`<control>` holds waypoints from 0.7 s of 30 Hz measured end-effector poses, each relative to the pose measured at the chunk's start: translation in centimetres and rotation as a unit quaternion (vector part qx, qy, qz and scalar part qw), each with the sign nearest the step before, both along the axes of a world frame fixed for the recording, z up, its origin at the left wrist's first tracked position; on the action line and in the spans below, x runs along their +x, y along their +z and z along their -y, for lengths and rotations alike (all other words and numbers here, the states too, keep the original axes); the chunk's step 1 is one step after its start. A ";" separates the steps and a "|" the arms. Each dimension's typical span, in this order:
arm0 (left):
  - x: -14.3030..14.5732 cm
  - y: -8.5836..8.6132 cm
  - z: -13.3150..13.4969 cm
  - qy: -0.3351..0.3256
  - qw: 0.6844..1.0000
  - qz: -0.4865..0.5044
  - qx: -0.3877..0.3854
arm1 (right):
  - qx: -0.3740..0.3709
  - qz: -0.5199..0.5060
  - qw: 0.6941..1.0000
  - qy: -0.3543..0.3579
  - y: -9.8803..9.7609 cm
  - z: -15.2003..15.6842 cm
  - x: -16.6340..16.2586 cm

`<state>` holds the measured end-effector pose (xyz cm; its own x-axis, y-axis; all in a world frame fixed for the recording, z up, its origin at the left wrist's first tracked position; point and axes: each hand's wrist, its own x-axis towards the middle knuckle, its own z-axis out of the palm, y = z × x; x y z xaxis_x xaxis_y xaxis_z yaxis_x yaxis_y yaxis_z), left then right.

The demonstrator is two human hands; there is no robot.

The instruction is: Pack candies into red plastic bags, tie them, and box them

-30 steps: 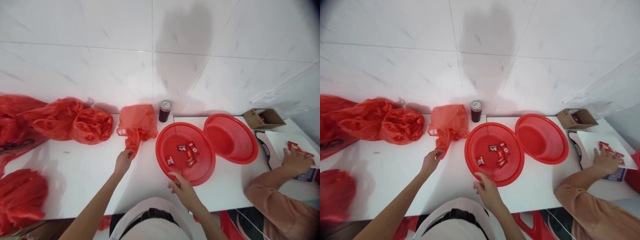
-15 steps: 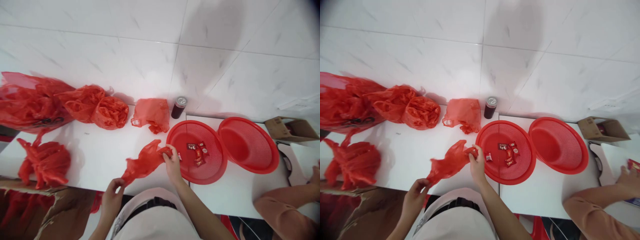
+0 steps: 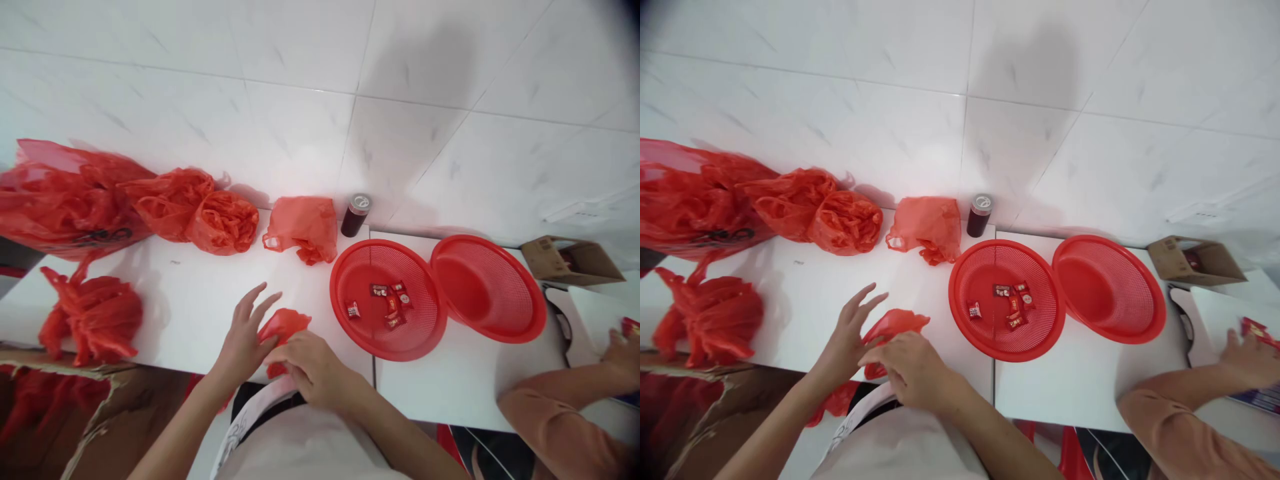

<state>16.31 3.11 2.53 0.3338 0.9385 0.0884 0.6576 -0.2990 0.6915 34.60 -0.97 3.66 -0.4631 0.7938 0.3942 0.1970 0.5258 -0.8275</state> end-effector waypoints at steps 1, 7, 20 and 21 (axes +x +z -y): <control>-0.1 -0.2 -0.3 -0.039 0.998 -0.029 -0.028 | 0.007 0.003 1.000 0.016 0.4 0.2 -0.1; -4.7 -1.7 -2.1 0.047 0.979 -0.066 -0.189 | -0.057 0.017 0.998 -0.011 1.5 1.0 3.8; -2.3 2.2 -0.7 0.134 0.915 0.199 -0.324 | 0.036 0.197 0.973 -0.112 2.5 -1.4 2.5; -1.8 2.7 -0.5 0.119 0.902 0.219 -0.352 | 0.022 0.219 0.970 -0.104 1.6 -1.8 1.5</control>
<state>14.50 3.60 5.24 0.1937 0.8542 -0.4826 0.2620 0.4290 0.8645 36.09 0.80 5.23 -0.4248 0.8749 0.2323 0.6298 0.4700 -0.6184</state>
